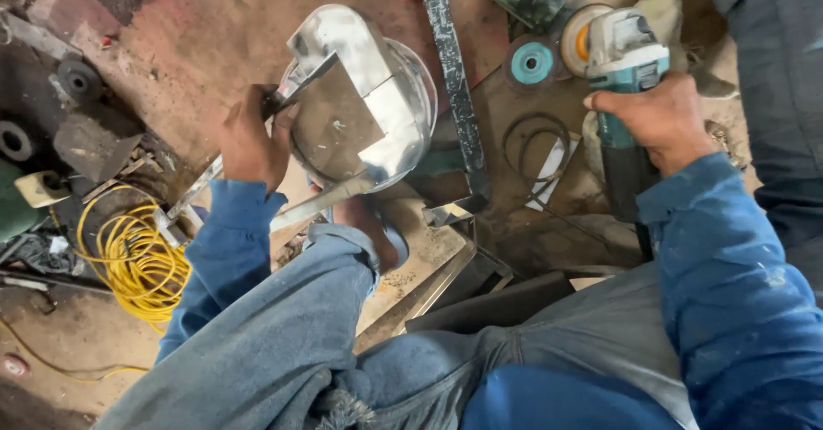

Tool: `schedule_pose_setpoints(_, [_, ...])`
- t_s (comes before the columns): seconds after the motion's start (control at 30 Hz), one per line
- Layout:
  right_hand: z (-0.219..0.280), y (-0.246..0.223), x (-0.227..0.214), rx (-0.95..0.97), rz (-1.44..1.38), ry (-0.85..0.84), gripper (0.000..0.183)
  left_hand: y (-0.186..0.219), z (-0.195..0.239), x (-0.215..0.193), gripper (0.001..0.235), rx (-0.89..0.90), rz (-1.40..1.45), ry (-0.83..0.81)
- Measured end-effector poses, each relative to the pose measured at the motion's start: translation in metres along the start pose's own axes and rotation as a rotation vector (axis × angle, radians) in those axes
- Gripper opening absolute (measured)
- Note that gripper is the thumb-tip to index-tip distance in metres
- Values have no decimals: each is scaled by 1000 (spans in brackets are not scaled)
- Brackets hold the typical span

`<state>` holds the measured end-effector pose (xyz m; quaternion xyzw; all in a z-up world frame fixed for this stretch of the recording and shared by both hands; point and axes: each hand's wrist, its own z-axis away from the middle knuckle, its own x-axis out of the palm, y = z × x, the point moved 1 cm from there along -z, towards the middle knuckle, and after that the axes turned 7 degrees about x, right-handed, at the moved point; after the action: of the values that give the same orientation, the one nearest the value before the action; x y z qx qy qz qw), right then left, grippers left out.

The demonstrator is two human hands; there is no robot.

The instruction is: Using an angle grinder to smooth and deburr the edges of a metal frame component.

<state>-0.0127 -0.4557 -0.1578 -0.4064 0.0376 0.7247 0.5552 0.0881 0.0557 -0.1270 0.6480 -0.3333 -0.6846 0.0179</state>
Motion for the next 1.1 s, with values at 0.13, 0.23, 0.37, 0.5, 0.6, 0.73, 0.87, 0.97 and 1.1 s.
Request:
schedule_pose_setpoints(0.13, [-3,-13,1,44,70,-10,52,22,-2,-3,51,24,110,42])
schedule_pose_setpoints(0.23, [-35,-6,15,40,63,35,57,33,3,-8,60,-11,227,54])
schedule_pose_setpoints(0.37, [-30,-22,30,68,-144,-140,37,23,66,-2,74,-179,11,192])
schedule_pose_setpoints(0.5, [-27,-21,44,46,-235,-144,77,5,149,27,74,-96,-193,200])
schedule_pose_setpoints(0.6, [-25,-25,46,130,-251,-214,83,28,152,18,65,-205,53,3])
schedule_pose_setpoints(0.73, [-30,-26,46,202,-255,-266,86,43,130,15,63,-289,134,-174])
schedule_pose_setpoints(0.87, [-42,-22,50,220,-262,-279,83,31,126,23,53,-298,113,-233])
schedule_pose_setpoints(0.97, [-55,-13,53,207,-293,-293,76,45,119,17,56,-354,109,-286])
schedule_pose_setpoints(1.1, [-67,10,59,125,-251,-372,33,69,127,7,44,-525,146,-260])
